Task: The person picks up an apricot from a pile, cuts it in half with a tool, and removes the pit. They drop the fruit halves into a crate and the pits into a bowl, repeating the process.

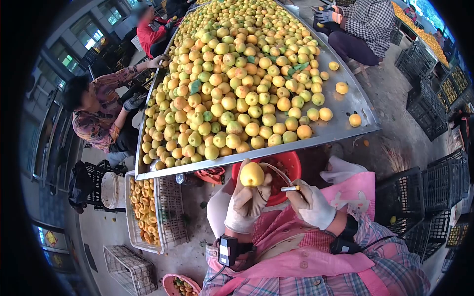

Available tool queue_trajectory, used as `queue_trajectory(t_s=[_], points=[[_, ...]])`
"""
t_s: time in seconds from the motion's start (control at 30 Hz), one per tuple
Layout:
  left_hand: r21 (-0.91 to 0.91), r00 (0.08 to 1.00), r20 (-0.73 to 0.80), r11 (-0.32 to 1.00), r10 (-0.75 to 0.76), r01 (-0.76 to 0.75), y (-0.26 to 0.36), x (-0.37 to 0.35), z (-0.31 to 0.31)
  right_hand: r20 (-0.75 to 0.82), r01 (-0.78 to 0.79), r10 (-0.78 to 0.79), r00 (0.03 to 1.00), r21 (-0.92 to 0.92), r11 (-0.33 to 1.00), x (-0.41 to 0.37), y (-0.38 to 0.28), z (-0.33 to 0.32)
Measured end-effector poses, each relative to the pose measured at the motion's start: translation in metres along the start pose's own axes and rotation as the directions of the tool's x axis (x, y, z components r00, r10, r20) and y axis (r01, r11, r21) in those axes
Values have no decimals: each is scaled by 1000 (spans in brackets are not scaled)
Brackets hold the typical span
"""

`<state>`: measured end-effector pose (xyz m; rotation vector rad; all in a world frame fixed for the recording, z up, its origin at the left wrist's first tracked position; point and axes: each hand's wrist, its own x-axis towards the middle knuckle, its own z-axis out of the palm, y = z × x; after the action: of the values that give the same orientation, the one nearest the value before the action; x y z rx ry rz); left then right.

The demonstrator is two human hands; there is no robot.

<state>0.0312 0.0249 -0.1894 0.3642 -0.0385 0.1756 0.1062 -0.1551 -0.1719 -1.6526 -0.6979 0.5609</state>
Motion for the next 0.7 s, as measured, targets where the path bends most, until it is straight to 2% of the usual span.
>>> queue_trajectory(t_s=[0.03, 0.07, 0.1, 0.13, 0.2, 0.23, 0.33, 0.4, 0.43, 0.5, 0.63, 0.7], points=[[113, 995, -93, 993, 30, -19, 1, 2, 6, -5, -2, 2, 1000, -2, 1000, 0, 1, 2], [226, 981, -180, 974, 72, -30, 0, 3, 9, -29, 92, -94, 995, -67, 994, 2, 1, 4], [249, 986, -153, 968, 69, -29, -1, 3, 5, -46, 184, -191, 980, -134, 974, 3, 2, 5], [246, 986, -151, 969, 66, -27, -3, 4, 3, -49, 182, -190, 980, -137, 974, 5, 6, 7], [175, 980, -177, 983, 87, -56, -10, 6, 1, -31, 247, -265, 964, -276, 929, 7, 13, 10], [172, 981, -176, 984, 85, -54, -13, 7, 0, -44, 162, -175, 984, -214, 963, 8, 9, 11], [138, 971, -224, 989, 80, -50, -18, 9, -2, -62, 155, -175, 983, -250, 956, 9, 14, 16], [-30, 986, -163, 999, -26, 21, -18, 11, -6, -67, 164, -189, 980, -276, 947, 9, 18, 19], [-31, 986, -163, 999, -26, 21, -19, 11, -7, -71, 175, -205, 976, -300, 938, 10, 21, 21], [48, 966, -259, 998, -25, 38, -22, 10, -9, -73, 156, -188, 979, -321, 934, 9, 27, 23], [98, 966, -258, 994, -18, 45, -26, 10, -14, -89, 141, -190, 978, -391, 910, 10, 30, 25], [182, 963, -270, 982, 9, 42, -28, 9, -9, -70, 174, -228, 971, -449, 877, 10, 39, 25]])
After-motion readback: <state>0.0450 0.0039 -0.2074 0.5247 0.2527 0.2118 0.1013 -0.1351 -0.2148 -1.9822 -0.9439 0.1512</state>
